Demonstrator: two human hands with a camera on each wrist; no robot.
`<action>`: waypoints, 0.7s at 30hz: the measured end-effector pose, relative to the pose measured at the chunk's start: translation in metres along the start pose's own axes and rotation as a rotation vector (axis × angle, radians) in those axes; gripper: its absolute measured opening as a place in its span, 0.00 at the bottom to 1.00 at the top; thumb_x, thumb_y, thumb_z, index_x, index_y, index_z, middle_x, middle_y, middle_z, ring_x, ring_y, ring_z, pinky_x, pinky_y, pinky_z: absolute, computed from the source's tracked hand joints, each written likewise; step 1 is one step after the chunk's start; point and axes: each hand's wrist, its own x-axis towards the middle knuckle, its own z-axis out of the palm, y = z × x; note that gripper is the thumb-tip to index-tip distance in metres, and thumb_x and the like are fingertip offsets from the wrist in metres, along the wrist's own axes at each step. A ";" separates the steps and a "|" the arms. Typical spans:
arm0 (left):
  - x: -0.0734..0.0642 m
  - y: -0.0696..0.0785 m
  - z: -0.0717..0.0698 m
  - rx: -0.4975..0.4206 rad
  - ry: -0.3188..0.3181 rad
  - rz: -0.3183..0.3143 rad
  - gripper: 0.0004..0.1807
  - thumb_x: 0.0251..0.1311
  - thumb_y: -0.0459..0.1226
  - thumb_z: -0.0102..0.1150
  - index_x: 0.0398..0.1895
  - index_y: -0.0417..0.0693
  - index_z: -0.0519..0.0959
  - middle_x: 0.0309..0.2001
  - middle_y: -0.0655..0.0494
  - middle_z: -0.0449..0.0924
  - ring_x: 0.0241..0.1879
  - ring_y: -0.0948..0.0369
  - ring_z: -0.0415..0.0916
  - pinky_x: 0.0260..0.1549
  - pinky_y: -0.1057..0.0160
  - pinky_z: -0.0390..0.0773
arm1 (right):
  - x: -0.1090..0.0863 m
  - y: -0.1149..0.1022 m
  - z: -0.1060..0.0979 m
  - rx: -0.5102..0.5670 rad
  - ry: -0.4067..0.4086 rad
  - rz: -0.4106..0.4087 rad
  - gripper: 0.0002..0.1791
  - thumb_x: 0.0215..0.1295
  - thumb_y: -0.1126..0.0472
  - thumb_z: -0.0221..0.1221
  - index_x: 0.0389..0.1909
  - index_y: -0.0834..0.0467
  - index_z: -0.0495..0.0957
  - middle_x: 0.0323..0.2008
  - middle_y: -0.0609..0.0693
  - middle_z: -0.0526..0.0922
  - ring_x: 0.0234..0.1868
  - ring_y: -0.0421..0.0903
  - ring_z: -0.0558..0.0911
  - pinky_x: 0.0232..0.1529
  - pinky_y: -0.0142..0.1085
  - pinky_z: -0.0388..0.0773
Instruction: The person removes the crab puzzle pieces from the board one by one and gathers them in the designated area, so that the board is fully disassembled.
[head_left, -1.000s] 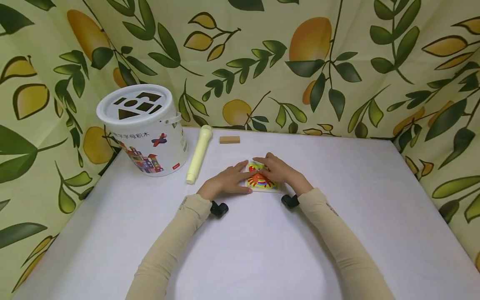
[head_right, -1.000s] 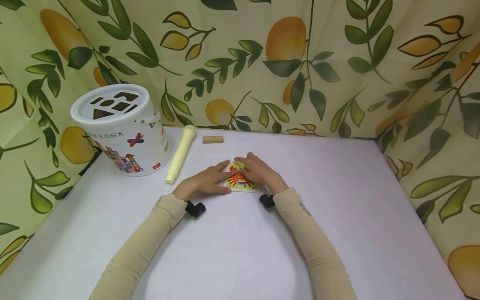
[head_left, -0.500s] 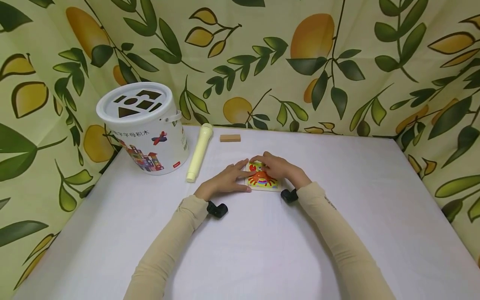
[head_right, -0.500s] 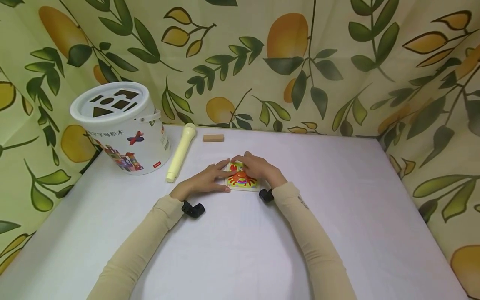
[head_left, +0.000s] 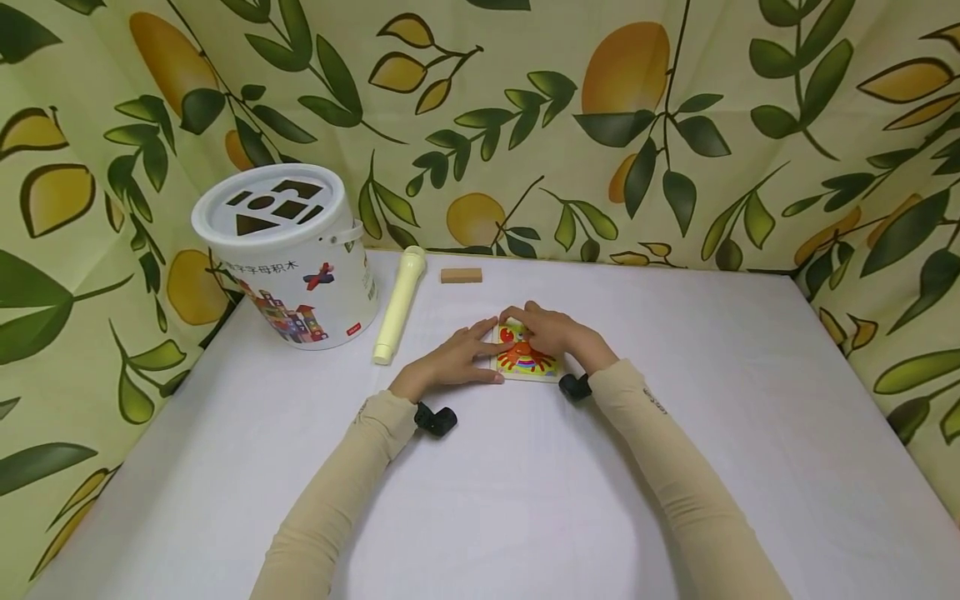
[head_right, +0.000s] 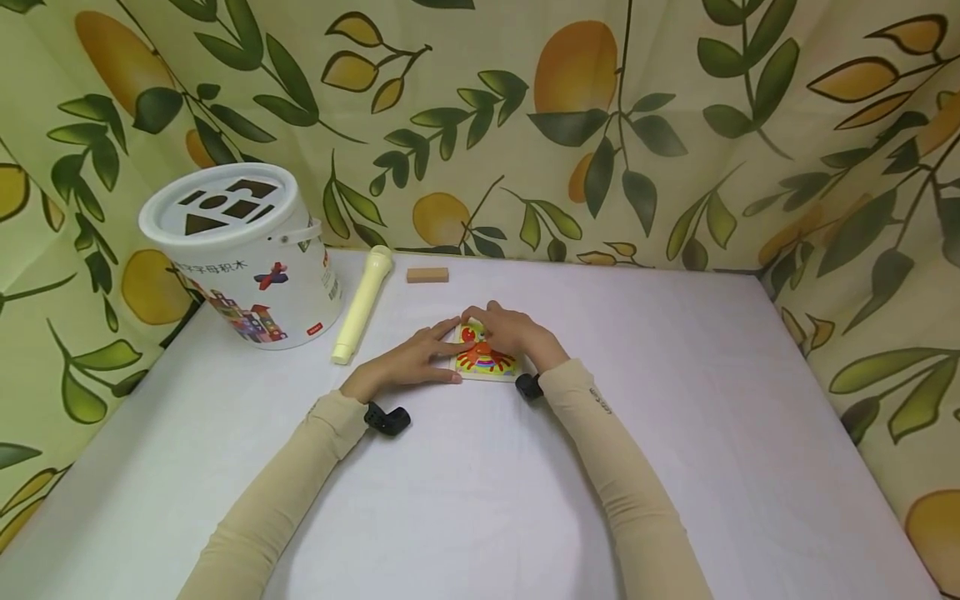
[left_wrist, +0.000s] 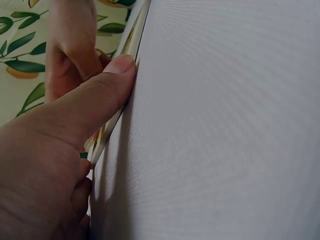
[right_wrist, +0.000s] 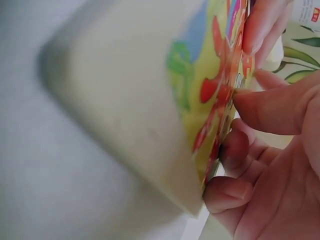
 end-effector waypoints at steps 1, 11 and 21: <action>0.000 0.000 0.000 0.002 -0.002 -0.002 0.34 0.55 0.55 0.58 0.66 0.60 0.64 0.73 0.49 0.41 0.73 0.53 0.39 0.68 0.47 0.44 | 0.000 0.001 0.000 0.008 0.006 -0.007 0.27 0.61 0.68 0.46 0.58 0.41 0.63 0.44 0.54 0.68 0.39 0.52 0.74 0.45 0.47 0.74; -0.001 0.001 -0.001 -0.007 0.019 0.009 0.33 0.54 0.53 0.59 0.64 0.57 0.67 0.73 0.46 0.43 0.72 0.52 0.40 0.68 0.47 0.46 | -0.001 0.009 0.000 0.143 0.107 -0.162 0.19 0.64 0.68 0.49 0.55 0.53 0.69 0.48 0.52 0.70 0.45 0.50 0.72 0.54 0.48 0.71; 0.000 0.003 0.001 -0.042 0.020 -0.032 0.33 0.53 0.53 0.60 0.64 0.59 0.67 0.73 0.49 0.42 0.73 0.53 0.39 0.69 0.48 0.44 | 0.008 0.022 0.002 0.406 0.205 -0.117 0.11 0.62 0.64 0.56 0.45 0.59 0.78 0.35 0.54 0.76 0.31 0.46 0.71 0.29 0.32 0.71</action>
